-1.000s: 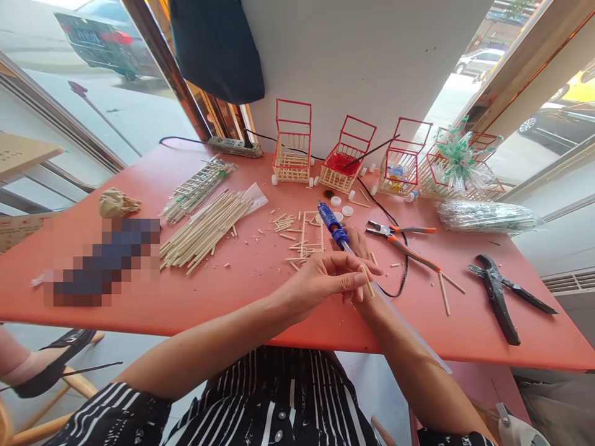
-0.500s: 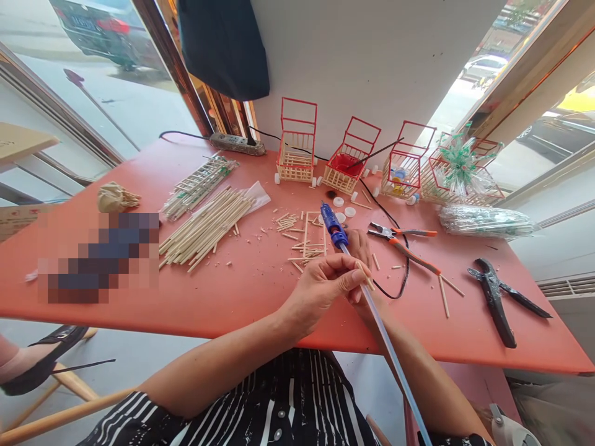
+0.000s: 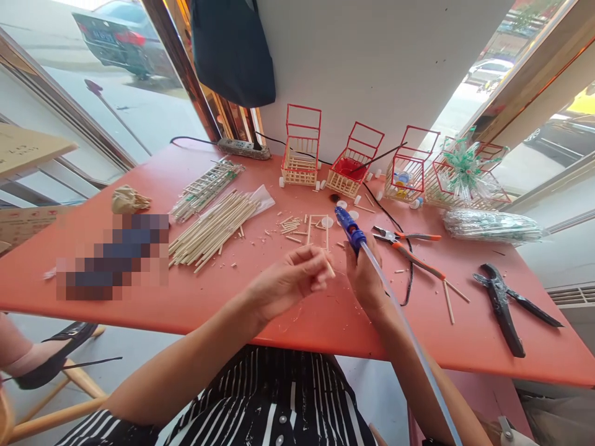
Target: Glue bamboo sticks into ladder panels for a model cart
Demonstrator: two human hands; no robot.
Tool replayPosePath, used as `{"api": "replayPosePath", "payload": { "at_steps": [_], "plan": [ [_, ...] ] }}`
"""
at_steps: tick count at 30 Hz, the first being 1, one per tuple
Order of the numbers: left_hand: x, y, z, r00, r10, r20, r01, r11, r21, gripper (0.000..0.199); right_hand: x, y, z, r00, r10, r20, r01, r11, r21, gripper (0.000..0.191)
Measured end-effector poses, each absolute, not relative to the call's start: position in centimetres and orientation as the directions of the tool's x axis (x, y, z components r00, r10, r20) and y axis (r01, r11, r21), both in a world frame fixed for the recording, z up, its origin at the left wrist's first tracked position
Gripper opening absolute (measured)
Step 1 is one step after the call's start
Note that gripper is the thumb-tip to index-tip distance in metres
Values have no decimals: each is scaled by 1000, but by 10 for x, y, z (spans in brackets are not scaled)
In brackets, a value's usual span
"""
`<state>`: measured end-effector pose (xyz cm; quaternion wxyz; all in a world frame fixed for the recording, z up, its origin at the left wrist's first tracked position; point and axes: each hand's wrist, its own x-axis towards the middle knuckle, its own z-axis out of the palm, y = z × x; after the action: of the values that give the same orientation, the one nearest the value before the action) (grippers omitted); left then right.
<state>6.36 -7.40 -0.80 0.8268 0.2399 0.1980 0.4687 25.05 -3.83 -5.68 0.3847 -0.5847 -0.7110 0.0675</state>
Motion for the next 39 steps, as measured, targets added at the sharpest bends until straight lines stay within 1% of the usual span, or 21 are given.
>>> {"api": "replayPosePath", "payload": {
  "at_steps": [2,4,6,9,12,16,20,26,31,39],
  "plan": [
    [50,-61,-11,355,920,-164,-775,388,499,30,252,-36,-50,-5,883,469,768,304,-564,37],
    [40,-47,-13,234,933,-275,-820,341,459,22,252,-38,-46,-31,895,445,742,319,-589,37],
    [35,-36,-15,184,912,-367,-842,338,420,27,252,-43,-45,-74,909,410,713,336,-616,39],
    [33,-30,-16,157,892,-423,-862,333,382,34,251,-51,-47,-116,912,393,670,364,-647,42],
    [34,-30,-17,141,898,-416,-881,306,361,35,250,-56,-46,-157,907,390,647,393,-653,41],
    [33,-29,-18,111,911,-398,-892,268,365,39,247,-60,-41,-199,903,381,629,416,-656,38],
    [31,-28,-20,123,917,-380,-893,269,360,39,244,-62,-36,-226,896,381,625,434,-649,35],
    [31,-28,-21,123,916,-381,-892,270,362,31,245,-63,-30,-254,908,333,665,414,-622,34],
    [31,-29,-20,116,922,-368,-882,266,389,32,244,-63,-28,-252,913,322,686,403,-606,31],
    [31,-29,-22,124,929,-349,-892,258,371,36,241,-63,-27,-249,917,311,701,392,-596,40]
  ]
}}
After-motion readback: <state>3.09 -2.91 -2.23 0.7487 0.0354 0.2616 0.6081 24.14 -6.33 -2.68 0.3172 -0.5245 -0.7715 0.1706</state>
